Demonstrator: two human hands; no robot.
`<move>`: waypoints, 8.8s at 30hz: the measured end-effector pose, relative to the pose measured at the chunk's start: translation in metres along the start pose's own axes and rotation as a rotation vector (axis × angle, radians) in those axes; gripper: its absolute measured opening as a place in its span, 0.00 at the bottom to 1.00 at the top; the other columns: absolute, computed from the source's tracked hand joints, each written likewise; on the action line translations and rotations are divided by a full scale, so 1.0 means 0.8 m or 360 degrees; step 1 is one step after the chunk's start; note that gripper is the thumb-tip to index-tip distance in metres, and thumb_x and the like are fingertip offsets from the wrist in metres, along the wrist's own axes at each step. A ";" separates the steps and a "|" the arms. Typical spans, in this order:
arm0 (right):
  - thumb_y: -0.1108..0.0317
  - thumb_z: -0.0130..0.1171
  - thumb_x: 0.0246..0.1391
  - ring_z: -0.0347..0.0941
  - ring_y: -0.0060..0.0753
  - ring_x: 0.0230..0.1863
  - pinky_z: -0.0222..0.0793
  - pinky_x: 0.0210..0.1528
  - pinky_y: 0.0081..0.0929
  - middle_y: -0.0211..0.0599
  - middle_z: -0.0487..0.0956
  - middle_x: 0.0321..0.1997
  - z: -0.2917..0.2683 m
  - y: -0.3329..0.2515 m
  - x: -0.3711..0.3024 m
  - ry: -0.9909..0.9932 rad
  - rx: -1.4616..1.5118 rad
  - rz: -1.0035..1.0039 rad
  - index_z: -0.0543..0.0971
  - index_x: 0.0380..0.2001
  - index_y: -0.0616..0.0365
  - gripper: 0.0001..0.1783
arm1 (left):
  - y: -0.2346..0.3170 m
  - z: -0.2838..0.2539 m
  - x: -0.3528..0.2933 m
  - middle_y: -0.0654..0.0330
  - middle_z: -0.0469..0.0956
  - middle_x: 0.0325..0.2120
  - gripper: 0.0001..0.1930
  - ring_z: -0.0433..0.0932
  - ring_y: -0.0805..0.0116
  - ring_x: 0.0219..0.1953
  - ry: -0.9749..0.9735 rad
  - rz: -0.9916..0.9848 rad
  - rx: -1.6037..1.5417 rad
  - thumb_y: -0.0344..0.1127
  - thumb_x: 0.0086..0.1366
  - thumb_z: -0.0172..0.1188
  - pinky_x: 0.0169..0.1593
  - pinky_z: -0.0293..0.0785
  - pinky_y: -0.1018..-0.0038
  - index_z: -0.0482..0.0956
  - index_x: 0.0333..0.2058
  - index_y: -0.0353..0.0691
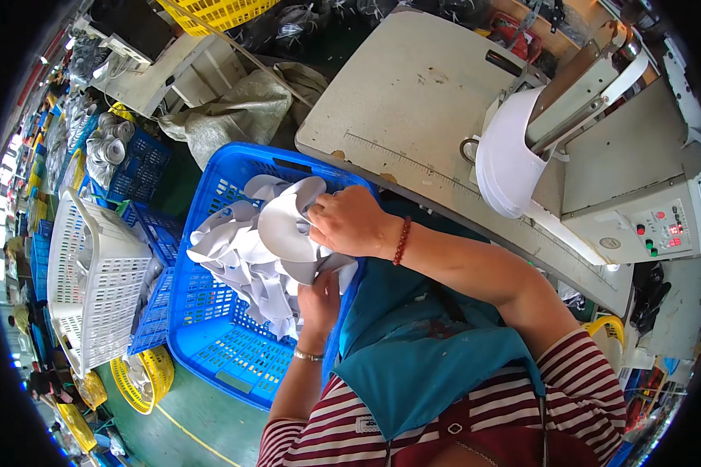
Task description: The person bonds shoe components using a pressing machine, threads tape through the machine's feed mechanism by hand, and fits the shoe parts together.
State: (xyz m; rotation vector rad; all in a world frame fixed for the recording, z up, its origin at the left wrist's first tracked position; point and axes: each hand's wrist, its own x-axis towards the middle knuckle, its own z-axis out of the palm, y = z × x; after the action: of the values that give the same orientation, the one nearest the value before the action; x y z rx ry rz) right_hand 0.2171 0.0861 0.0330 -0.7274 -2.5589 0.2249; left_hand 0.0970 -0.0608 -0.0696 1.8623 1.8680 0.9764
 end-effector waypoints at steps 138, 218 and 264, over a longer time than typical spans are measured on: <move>0.70 0.56 0.50 0.69 0.18 0.22 0.62 0.23 0.17 0.29 0.77 0.23 -0.411 0.120 -0.119 0.1985 0.1929 0.0610 0.79 0.26 0.62 0.06 | 0.473 -0.079 0.411 0.66 0.74 0.17 0.08 0.70 0.79 0.15 -0.1383 0.0379 -0.1931 0.36 0.60 0.57 0.18 0.64 0.82 0.78 0.26 0.39; 0.66 0.41 0.59 0.69 0.61 0.33 0.64 0.33 0.44 0.58 0.73 0.27 -0.246 0.153 -0.185 0.1266 -0.0023 0.1377 0.71 0.28 0.66 0.14 | 0.326 0.095 0.364 0.58 0.78 0.21 0.13 0.76 0.72 0.23 -0.0846 0.0546 -0.1117 0.35 0.63 0.52 0.26 0.70 0.73 0.75 0.43 0.35; 0.71 0.52 0.57 0.64 0.14 0.20 0.60 0.21 0.13 0.25 0.70 0.21 -0.206 0.086 -0.235 0.1718 0.0602 0.1425 0.75 0.37 0.61 0.07 | 0.188 -0.002 0.247 0.53 0.78 0.33 0.09 0.76 0.59 0.39 -0.0144 0.0548 -0.1094 0.25 0.51 0.59 0.45 0.69 0.69 0.77 0.34 0.36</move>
State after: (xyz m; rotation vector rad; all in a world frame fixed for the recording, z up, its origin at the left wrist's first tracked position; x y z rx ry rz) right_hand 0.4680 0.0490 0.0850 -1.3183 -1.0435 0.4261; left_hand 0.1895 0.1165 0.0774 1.7557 0.9752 1.3919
